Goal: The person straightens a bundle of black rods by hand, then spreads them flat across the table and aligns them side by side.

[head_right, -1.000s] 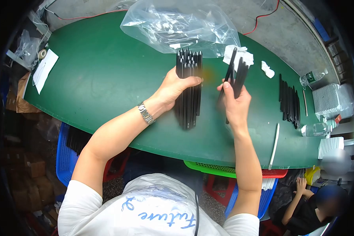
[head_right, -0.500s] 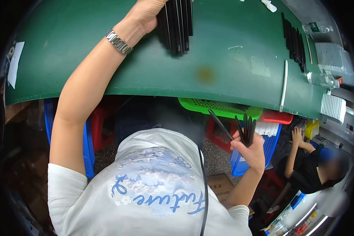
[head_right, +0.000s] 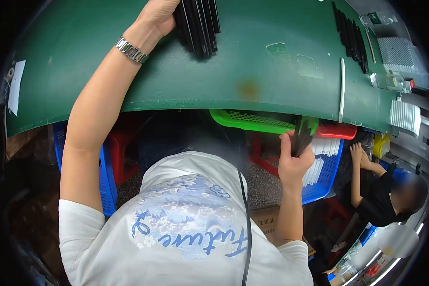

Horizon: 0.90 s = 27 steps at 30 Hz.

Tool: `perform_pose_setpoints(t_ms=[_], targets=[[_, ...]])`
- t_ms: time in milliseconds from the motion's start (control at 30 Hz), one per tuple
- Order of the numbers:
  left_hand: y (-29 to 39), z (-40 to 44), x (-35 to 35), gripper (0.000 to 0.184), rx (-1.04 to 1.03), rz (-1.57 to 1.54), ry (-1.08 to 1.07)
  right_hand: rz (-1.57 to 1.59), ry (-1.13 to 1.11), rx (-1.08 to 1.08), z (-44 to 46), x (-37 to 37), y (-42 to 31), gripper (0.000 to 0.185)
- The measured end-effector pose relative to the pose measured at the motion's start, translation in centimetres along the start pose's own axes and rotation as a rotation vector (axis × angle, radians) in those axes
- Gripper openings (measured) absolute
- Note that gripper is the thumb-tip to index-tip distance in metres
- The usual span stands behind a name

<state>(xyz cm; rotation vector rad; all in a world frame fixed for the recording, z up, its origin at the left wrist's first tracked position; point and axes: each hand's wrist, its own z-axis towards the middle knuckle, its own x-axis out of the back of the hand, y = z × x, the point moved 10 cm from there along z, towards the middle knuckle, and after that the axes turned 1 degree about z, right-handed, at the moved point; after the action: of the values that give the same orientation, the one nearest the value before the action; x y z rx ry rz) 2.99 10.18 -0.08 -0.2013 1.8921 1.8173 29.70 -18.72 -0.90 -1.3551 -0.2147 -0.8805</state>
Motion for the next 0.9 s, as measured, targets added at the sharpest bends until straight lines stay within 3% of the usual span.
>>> perform_pose_setpoints(t_ms=[167, 233, 433, 500, 567, 633, 900], targets=[[-0.5, -0.2, 0.5, 0.02, 0.043, 0.128, 0.0, 0.453, -0.122, 0.089, 6.9, -1.6, -7.5, 0.014], [-0.1, -0.2, 0.4, 0.025, -0.057, 0.096, 0.009, 0.506, -0.219, 0.136, 10.9, -4.9, -10.0, 0.017], [0.4, -0.2, 0.8, 0.027, -0.061, 0.061, 0.051, 0.767, -0.389, 0.098, 19.8, -16.4, -13.2, 0.028], [1.3, -0.9, -0.2, 0.028, -0.059, -0.08, 0.003, 0.781, -0.481, -0.009, 19.8, -19.6, -12.3, 0.034], [0.5, -0.5, 0.7, 0.032, -0.048, -0.036, 0.066, 0.633, -0.439, 0.205, 19.1, -20.7, -13.0, 0.038], [0.6, -0.4, 0.5, 0.037, -0.044, -0.045, 0.046, 0.664, -0.467, 0.248, 18.2, -20.6, -13.8, 0.047], [-0.8, -0.6, 0.4, 0.036, 0.023, -0.104, 0.037, 0.724, -0.595, -0.021, 18.7, -20.7, -11.2, 0.052]])
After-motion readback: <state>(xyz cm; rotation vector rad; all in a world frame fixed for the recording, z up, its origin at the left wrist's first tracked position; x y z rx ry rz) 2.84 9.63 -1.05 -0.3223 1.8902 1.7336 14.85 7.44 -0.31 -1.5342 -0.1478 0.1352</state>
